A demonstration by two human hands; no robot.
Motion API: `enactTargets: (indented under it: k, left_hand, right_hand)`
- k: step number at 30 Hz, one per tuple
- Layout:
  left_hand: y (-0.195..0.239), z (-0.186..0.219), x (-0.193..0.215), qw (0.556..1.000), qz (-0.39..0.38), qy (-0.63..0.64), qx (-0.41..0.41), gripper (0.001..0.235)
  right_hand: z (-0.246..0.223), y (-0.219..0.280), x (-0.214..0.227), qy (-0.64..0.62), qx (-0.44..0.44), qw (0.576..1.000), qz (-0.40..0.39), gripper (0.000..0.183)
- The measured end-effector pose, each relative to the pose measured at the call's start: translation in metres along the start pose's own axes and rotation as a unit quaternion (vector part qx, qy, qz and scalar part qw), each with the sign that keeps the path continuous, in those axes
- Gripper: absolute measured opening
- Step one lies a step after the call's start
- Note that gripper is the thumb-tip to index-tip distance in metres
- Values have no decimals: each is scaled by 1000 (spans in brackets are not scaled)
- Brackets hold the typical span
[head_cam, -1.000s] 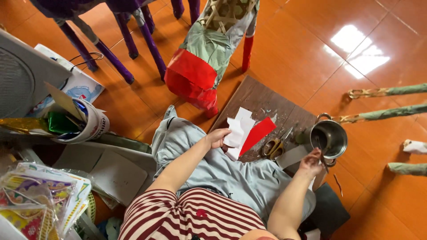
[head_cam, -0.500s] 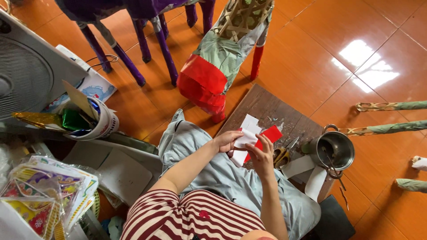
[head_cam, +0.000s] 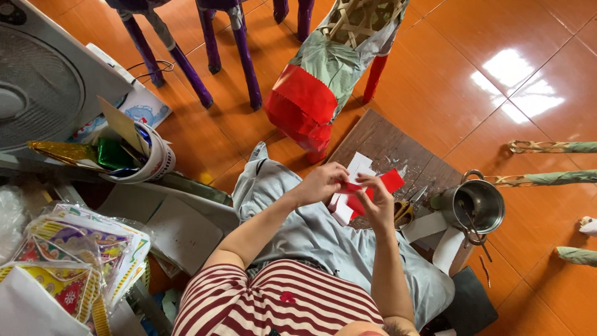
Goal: Applying glue to red paper strips and sticking them onto a bamboo frame for craft assembly.
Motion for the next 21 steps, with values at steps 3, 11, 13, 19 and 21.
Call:
enactTargets:
  k: [3,11,13,19,21]
  left_hand:
    - [-2,0,22,998,25,55,-24,21]
    - [27,17,136,959,199,196,-36,16]
    - [29,4,158,952,232,198,-21,15]
    - [-22,28,227,934,328,128,-53,12]
    - [-61,30,257,921,373,62,-96,23]
  right_hand:
    - [-21,-13,-16,-118,-72,987,-76,41]
    - [45,-39,-22,-55,-168,978,-109,20]
    - [44,-59,-19,-108,-175,974,-90,19]
    - [-40,-146,-31,-228,-73,971,10,22]
    - [-60,-175,-41,-332,-50,940,57,30]
Point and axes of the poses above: each hand's wrist, its own y-axis away from the middle knuckle, its own x-axis out of the back of the hand, z = x × y, the point moved 5 cm from there along -y, towards the middle knuckle, and after that the axes turned 7 degrees about y, right-handed, at the moved point
